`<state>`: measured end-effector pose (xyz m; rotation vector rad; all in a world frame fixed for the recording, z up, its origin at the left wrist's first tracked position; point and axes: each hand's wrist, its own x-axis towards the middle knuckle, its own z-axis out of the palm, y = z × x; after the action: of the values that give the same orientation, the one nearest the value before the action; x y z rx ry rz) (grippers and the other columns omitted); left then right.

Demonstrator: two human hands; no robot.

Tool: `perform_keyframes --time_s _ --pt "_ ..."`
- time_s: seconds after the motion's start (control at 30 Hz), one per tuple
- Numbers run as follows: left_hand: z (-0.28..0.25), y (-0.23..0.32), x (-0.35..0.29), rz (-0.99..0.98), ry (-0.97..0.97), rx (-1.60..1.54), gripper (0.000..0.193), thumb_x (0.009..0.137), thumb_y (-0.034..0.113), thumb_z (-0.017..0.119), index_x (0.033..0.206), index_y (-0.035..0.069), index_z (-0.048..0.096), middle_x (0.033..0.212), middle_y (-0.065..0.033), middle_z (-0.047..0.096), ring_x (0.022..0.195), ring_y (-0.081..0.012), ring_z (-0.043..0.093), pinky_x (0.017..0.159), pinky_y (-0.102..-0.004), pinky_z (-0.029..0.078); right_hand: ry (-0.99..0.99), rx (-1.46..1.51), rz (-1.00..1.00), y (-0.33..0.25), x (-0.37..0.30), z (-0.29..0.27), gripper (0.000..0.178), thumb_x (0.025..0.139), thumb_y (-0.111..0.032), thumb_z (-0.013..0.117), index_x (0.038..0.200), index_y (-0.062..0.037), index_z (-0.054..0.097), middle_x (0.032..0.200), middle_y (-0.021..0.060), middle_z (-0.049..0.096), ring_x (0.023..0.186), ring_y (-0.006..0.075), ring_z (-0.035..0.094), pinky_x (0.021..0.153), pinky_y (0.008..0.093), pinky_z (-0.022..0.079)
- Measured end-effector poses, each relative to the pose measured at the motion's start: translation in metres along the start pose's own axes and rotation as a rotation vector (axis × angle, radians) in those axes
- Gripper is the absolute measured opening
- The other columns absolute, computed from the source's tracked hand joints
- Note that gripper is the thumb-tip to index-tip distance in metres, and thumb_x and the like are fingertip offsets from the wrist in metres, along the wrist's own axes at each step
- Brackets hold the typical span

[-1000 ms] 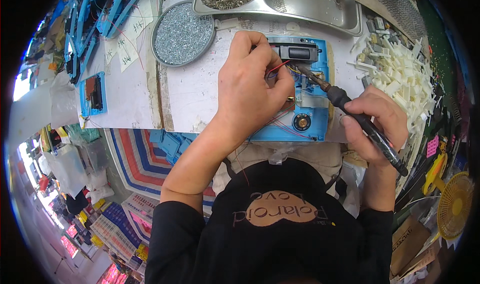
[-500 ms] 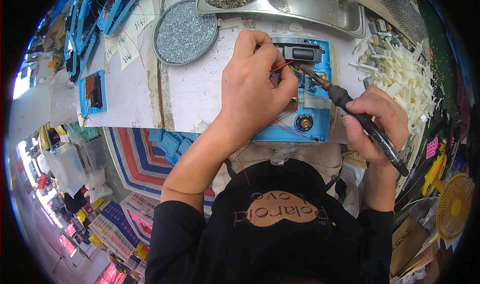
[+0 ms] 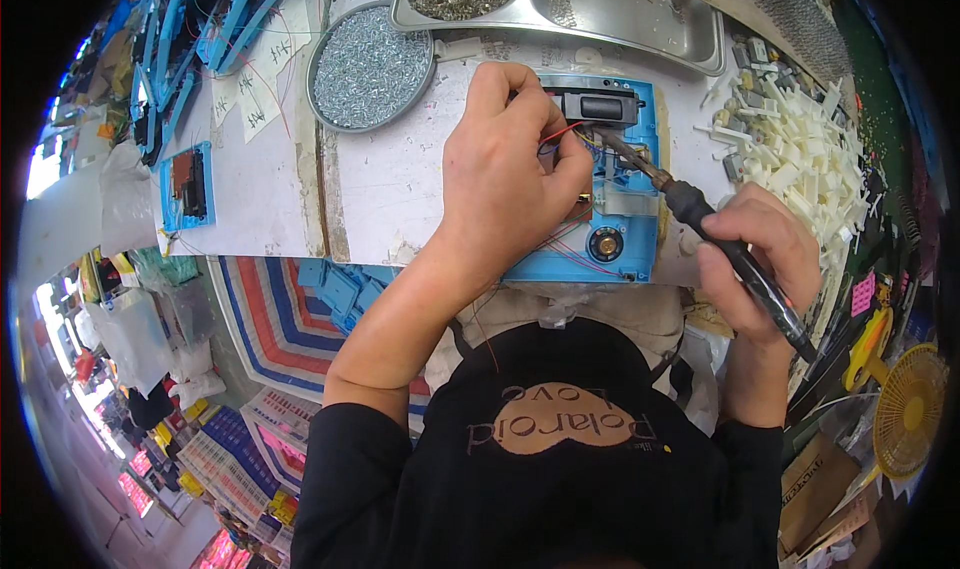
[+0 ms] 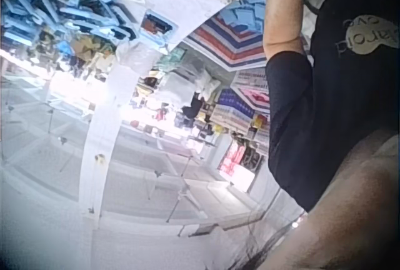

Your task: The recorder is assembling an electronic device, involving soldering, fitting plastic parts, and using a power screwdriver.

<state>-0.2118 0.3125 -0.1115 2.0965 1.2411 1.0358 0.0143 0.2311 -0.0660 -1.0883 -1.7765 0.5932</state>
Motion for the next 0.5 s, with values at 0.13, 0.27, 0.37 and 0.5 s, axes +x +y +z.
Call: perform_keyframes --time_s 0.13,0.27,0.37,0.5 --pt "0.001 0.000 -0.001 -0.007 -0.006 -0.002 0.012 0.072 0.004 0.072 0.079 0.000 0.063 0.101 -0.0137 0.057 0.077 -0.0287 0.063 0.066 -0.0375 0.054 0.045 0.016 0.013 -0.002 -0.011 -0.005 0.027 0.072 0.003 0.074 0.097 0.0012 0.067 0.072 0.0098 0.064 0.059 0.0195 0.056 0.053 0.0286 0.041" --pt "-0.001 0.001 0.000 0.004 -0.014 0.015 0.012 0.072 0.004 0.072 0.079 0.000 0.063 0.102 -0.0140 0.057 0.078 -0.0290 0.063 0.066 -0.0374 0.054 0.070 0.018 0.043 -0.003 -0.019 -0.009 0.025 0.073 0.003 0.074 0.097 0.0013 0.067 0.074 0.0103 0.064 0.060 0.0189 0.056 0.054 0.0281 0.041" --pt "-0.001 0.000 0.001 0.002 -0.017 0.020 0.012 0.072 0.004 0.072 0.080 0.000 0.064 0.102 -0.0142 0.057 0.078 -0.0291 0.063 0.067 -0.0374 0.055 0.090 0.031 0.042 -0.002 -0.020 -0.008 0.025 0.074 0.002 0.074 0.098 0.0014 0.067 0.074 0.0100 0.065 0.060 0.0185 0.056 0.054 0.0278 0.040" --pt "0.000 -0.001 0.000 0.005 -0.014 0.023 0.013 0.072 0.004 0.072 0.081 -0.001 0.064 0.102 -0.0143 0.057 0.078 -0.0291 0.063 0.067 -0.0370 0.055 0.103 0.029 0.028 -0.001 -0.021 -0.009 0.025 0.075 0.002 0.074 0.098 0.0013 0.067 0.074 0.0098 0.065 0.060 0.0182 0.056 0.054 0.0277 0.040"
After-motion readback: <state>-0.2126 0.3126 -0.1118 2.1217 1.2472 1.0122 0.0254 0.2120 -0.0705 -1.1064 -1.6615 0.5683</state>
